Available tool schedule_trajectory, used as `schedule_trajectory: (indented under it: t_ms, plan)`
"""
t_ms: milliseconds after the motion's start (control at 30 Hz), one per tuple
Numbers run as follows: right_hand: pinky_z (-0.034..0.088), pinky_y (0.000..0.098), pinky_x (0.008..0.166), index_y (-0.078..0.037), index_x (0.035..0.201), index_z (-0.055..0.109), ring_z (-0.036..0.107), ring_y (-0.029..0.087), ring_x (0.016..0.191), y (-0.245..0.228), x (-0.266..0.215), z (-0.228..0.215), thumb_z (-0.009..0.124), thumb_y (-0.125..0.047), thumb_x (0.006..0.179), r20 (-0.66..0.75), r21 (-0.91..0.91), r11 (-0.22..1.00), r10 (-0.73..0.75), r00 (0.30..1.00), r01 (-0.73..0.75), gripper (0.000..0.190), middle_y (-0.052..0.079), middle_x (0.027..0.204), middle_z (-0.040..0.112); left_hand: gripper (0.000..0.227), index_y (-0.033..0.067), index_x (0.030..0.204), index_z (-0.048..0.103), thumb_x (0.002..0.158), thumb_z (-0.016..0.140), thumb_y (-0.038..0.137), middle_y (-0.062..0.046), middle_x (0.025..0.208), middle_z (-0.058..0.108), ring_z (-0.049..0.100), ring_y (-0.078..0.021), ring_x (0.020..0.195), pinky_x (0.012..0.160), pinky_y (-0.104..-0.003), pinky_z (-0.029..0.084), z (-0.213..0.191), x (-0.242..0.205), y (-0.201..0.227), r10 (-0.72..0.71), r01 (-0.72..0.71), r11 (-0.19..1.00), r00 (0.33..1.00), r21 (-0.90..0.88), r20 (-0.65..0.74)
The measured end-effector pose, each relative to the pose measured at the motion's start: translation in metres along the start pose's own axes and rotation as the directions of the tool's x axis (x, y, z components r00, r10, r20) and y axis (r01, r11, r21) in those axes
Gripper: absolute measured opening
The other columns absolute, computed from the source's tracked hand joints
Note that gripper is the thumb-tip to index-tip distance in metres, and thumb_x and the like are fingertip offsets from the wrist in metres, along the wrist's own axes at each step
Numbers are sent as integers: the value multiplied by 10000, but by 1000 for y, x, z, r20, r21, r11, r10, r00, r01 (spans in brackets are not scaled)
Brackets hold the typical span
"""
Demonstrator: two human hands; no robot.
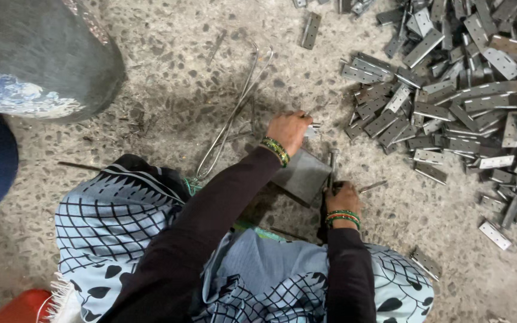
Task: The person sits on the floor and repeatedly picks up small metal brackets, places them into a metal jig, and uses a hammer to strike them. The person then removes the brackets and places them into a nearby bucket.
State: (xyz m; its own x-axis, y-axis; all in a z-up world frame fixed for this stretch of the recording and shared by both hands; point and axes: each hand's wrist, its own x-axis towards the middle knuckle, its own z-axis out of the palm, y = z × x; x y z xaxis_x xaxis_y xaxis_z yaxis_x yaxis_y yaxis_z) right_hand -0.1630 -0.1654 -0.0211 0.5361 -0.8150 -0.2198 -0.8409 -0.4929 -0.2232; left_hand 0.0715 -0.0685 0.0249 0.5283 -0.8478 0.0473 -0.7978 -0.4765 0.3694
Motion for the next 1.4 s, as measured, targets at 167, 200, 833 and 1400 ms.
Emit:
schedule_trajectory:
  t_ms: [167,200,833,1400]
  plan:
    - [540,528,941,-109,1193,657,676,433,1112,26,24,39,710,-408,867,160,-87,984,165,973,-152,446,208,1164,714,224,196,1185,730,997,614,156,-70,1205,699,638,-294,1158,1017,-616,454,25,21,22,-63,58,998,973,30,221]
    - [538,525,950,-94,1186,660,682,439,1105,35,29,50,696,-404,883,164,-82,987,153,975,-141,435,221,1151,718,248,216,1185,731,987,609,131,-59,1223,696,616,-296,1192,1018,-629,445,29,20,20,-78,77,997,973,14,217]
    - [368,226,432,-55,1199,567,417,49,543,-75,-51,-103,402,-289,1127,-282,959,-54,-112,953,278,295,-43,726,481,287,99,1203,715,917,687,96,-129,1273,681,631,-321,1180,1029,-437,501,48,-4,-17,-47,69,973,994,-220,102]
    - [309,231,394,-170,1194,525,368,47,501,-70,-54,-82,431,-306,1091,-130,989,70,-42,991,133,196,-60,688,420,412,124,1206,692,800,755,156,-106,1229,674,618,-299,1163,1173,-494,316,84,19,-45,80,-68,996,974,-64,210]
